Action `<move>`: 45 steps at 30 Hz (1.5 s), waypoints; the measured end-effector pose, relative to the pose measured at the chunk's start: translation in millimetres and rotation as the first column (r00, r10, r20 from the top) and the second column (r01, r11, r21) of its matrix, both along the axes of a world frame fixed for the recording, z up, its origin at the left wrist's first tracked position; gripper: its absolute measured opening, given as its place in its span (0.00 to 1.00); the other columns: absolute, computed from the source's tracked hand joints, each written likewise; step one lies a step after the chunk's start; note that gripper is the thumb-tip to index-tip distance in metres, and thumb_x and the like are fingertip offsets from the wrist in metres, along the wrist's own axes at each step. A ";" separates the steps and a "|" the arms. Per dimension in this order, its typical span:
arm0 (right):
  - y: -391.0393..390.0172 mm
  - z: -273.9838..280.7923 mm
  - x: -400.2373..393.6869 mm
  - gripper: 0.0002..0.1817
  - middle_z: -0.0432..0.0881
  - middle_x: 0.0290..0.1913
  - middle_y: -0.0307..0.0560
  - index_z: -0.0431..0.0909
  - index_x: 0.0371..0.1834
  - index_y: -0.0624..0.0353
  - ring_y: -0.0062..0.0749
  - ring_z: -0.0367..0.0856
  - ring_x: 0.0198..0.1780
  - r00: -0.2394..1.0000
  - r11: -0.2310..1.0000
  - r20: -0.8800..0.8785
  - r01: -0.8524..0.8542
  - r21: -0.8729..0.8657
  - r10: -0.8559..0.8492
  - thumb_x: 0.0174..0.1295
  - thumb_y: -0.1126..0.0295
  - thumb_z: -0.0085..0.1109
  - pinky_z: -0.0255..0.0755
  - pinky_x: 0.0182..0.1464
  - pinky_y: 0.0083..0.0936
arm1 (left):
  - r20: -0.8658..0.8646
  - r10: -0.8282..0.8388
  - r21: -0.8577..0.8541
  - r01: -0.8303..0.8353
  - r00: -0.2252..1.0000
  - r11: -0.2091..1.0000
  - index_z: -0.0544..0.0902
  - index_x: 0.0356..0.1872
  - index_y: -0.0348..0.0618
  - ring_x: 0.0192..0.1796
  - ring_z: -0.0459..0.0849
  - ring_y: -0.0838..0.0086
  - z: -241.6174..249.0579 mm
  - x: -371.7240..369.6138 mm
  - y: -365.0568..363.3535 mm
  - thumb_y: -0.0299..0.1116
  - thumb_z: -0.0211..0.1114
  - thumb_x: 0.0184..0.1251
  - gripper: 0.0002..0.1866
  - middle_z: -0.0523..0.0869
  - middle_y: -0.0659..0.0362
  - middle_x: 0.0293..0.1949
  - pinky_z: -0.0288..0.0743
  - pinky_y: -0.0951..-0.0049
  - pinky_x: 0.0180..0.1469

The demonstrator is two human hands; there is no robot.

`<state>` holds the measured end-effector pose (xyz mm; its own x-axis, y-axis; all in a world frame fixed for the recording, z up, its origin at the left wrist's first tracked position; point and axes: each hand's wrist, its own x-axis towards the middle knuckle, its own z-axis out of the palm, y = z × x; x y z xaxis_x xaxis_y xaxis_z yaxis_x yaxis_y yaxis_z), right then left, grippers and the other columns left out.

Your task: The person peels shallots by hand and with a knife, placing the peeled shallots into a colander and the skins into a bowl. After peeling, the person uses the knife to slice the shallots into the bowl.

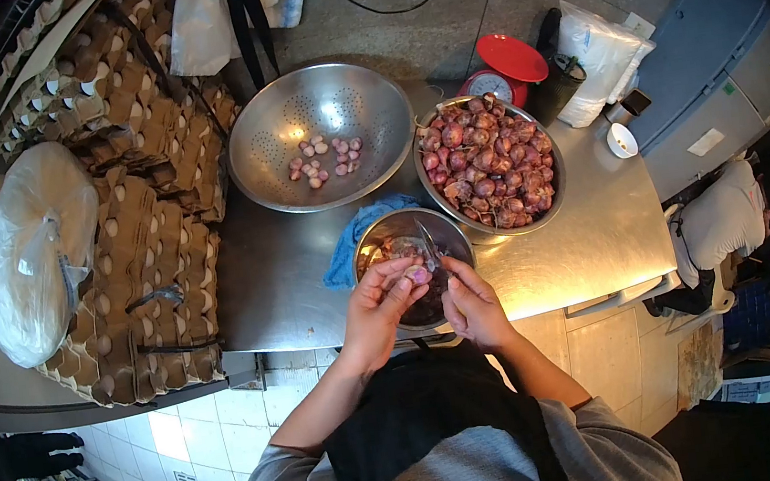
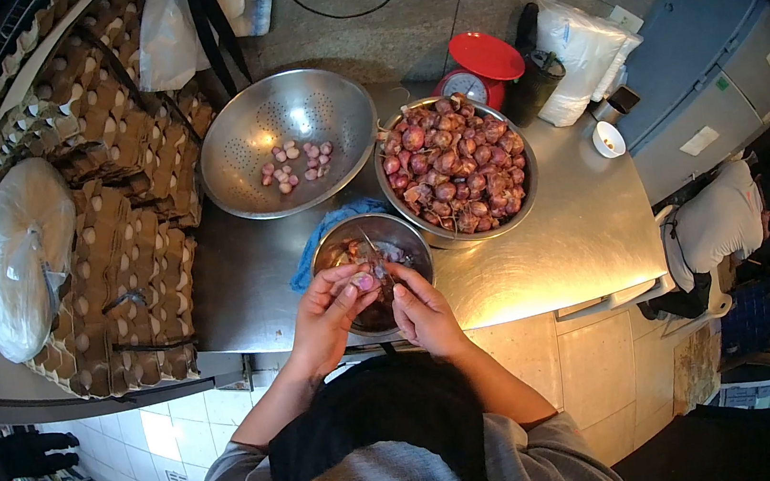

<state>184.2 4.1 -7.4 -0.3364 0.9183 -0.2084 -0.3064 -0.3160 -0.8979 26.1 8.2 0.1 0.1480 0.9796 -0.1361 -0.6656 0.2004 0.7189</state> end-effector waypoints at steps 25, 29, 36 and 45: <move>0.1 6.5 -0.2 0.23 0.59 0.18 0.29 0.57 0.65 0.54 0.12 0.55 0.17 0.985 0.990 0.154 -0.097 0.102 0.081 0.67 0.65 0.41 0.52 0.19 0.11 | -0.054 0.008 0.002 -0.008 0.999 1.000 0.74 0.40 0.43 0.41 0.78 0.77 -6.0 -2.7 2.0 0.23 0.60 0.58 0.09 0.79 0.61 0.37 0.75 0.73 0.47; 1.9 7.5 4.3 0.23 0.58 0.17 0.30 0.56 0.66 0.53 0.13 0.55 0.16 0.988 0.994 0.130 -0.088 0.064 0.079 0.67 0.66 0.40 0.52 0.19 0.11 | -0.040 -0.005 0.013 0.006 0.999 1.000 0.74 0.40 0.43 0.41 0.79 0.76 -3.3 -3.2 2.2 0.23 0.60 0.58 0.10 0.79 0.60 0.38 0.75 0.73 0.47; -5.9 13.4 -5.3 0.23 0.59 0.18 0.30 0.55 0.66 0.54 0.12 0.56 0.17 0.983 0.974 0.128 -0.154 0.168 0.133 0.68 0.65 0.40 0.52 0.19 0.11 | -0.027 0.023 0.000 -0.023 0.999 1.000 0.73 0.39 0.43 0.41 0.79 0.76 -6.6 -2.6 2.7 0.22 0.61 0.57 0.09 0.79 0.59 0.39 0.76 0.74 0.46; -0.6 3.7 1.0 0.22 0.60 0.18 0.31 0.57 0.64 0.57 0.13 0.57 0.17 0.992 0.991 0.099 -0.087 0.103 0.077 0.67 0.66 0.40 0.54 0.19 0.11 | -0.066 -0.059 0.049 0.063 0.996 0.997 0.74 0.41 0.43 0.42 0.79 0.75 -9.6 -3.5 0.1 0.23 0.60 0.58 0.10 0.79 0.59 0.40 0.76 0.73 0.47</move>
<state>185.2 3.5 -3.7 -0.3953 0.9070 -0.1453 -0.1951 -0.2374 -0.9516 22.6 8.3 -9.4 0.2001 0.9750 -0.0970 -0.6049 0.2008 0.7706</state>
